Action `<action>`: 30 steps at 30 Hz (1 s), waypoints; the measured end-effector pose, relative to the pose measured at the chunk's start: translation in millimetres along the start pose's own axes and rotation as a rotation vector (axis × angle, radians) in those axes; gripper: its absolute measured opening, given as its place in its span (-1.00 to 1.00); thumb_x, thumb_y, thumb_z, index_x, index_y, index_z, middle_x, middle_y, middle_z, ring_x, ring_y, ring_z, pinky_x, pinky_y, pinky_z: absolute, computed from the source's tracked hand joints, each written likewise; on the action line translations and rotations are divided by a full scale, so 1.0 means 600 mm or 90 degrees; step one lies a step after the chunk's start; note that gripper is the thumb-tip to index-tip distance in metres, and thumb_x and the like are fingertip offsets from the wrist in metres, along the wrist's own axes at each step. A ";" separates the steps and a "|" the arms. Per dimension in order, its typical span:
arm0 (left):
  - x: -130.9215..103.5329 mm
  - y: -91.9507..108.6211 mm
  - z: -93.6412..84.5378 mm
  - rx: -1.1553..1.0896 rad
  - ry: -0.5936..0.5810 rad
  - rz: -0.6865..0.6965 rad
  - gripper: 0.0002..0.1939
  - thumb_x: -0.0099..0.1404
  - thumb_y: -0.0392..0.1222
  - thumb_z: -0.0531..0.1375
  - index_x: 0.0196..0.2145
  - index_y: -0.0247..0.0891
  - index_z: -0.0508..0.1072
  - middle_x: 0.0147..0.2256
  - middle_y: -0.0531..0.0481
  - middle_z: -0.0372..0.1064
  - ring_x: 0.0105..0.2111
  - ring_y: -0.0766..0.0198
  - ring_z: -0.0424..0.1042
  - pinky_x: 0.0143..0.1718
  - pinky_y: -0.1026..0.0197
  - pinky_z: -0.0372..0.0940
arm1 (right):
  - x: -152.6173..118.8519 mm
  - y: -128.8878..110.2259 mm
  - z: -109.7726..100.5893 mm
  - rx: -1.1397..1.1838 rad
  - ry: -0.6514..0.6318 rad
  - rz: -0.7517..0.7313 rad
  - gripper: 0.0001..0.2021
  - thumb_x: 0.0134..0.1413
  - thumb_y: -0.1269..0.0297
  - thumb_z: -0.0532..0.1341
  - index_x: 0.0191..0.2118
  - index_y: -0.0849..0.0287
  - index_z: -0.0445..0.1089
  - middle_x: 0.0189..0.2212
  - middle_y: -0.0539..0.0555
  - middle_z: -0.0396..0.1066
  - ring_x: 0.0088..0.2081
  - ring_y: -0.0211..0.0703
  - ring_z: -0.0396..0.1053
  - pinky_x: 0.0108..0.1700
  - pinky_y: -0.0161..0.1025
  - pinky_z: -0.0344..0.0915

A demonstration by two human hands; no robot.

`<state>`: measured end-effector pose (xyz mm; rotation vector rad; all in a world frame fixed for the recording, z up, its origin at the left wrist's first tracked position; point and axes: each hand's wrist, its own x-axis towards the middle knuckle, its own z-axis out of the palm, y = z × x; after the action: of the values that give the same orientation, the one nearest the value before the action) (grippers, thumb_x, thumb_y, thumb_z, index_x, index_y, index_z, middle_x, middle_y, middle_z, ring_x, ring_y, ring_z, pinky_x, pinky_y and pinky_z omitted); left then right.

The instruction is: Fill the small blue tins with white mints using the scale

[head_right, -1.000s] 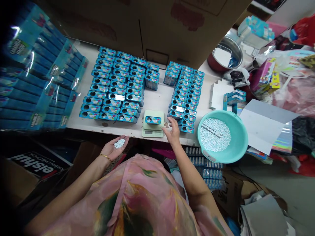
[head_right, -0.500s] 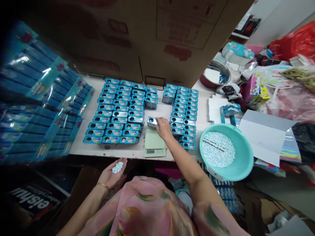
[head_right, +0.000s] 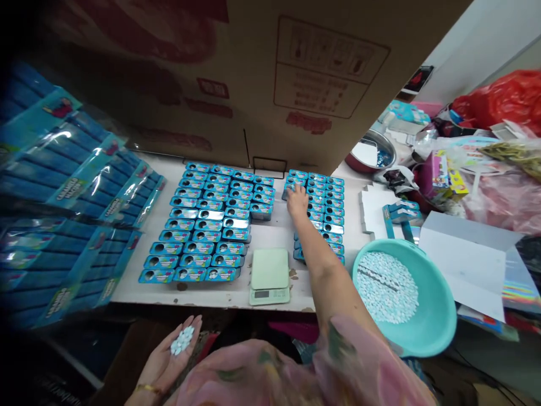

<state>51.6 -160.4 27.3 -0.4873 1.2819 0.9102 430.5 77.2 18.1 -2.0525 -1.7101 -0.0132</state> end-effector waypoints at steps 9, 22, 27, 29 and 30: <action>-0.001 -0.007 0.001 -0.030 -0.008 -0.008 -0.66 0.20 -0.44 -0.05 -0.04 -0.49 0.21 -0.30 -0.28 0.38 -0.30 0.12 0.43 -0.37 0.14 0.42 | -0.043 -0.012 -0.082 -0.065 -0.132 -0.115 -0.82 0.06 0.45 0.01 -0.29 0.27 0.35 -0.08 0.22 0.20 -0.06 0.01 0.09 -0.10 -0.04 0.10; -0.019 -0.064 0.066 0.080 -0.135 -0.073 -0.78 0.19 -0.41 -0.03 -0.25 -0.49 0.36 -0.34 -0.28 0.40 -0.30 0.15 0.43 -0.34 0.19 0.39 | -0.308 -0.122 -0.156 -0.127 -0.364 -0.361 -0.77 0.11 0.34 0.01 -0.10 0.08 0.26 -0.05 0.13 0.20 -0.13 -0.09 0.13 -0.27 -0.20 0.22; -0.024 -0.080 0.056 0.112 -0.151 -0.089 -0.78 0.20 -0.40 -0.04 -0.28 -0.48 0.37 -0.32 -0.27 0.41 -0.29 0.16 0.43 -0.33 0.20 0.38 | -0.366 -0.133 -0.177 0.013 -0.272 -0.333 -0.70 0.12 0.21 0.00 -0.07 0.19 0.25 -0.07 0.16 0.23 -0.10 -0.08 0.13 -0.12 -0.14 0.18; -0.026 -0.092 0.055 0.128 -0.167 -0.114 -0.77 0.20 -0.41 -0.05 -0.31 -0.48 0.38 -0.34 -0.26 0.42 -0.30 0.16 0.43 -0.33 0.20 0.38 | -0.406 -0.159 -0.180 0.081 -0.301 -0.368 -0.73 0.13 0.25 -0.01 -0.10 0.20 0.27 -0.14 0.15 0.28 -0.18 -0.15 0.18 -0.13 -0.19 0.18; -0.027 -0.098 0.055 0.138 -0.177 -0.131 -0.76 0.21 -0.41 -0.06 -0.32 -0.48 0.38 -0.37 -0.24 0.42 -0.33 0.18 0.43 -0.34 0.20 0.37 | -0.426 -0.174 -0.177 0.105 -0.328 -0.390 -0.74 0.13 0.26 0.00 -0.10 0.21 0.26 -0.16 0.14 0.28 -0.20 -0.18 0.19 -0.15 -0.22 0.19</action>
<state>118.2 -174.4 41.4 -0.3022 1.0401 0.6324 305.8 -185.3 72.9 -1.4147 -2.4962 0.4789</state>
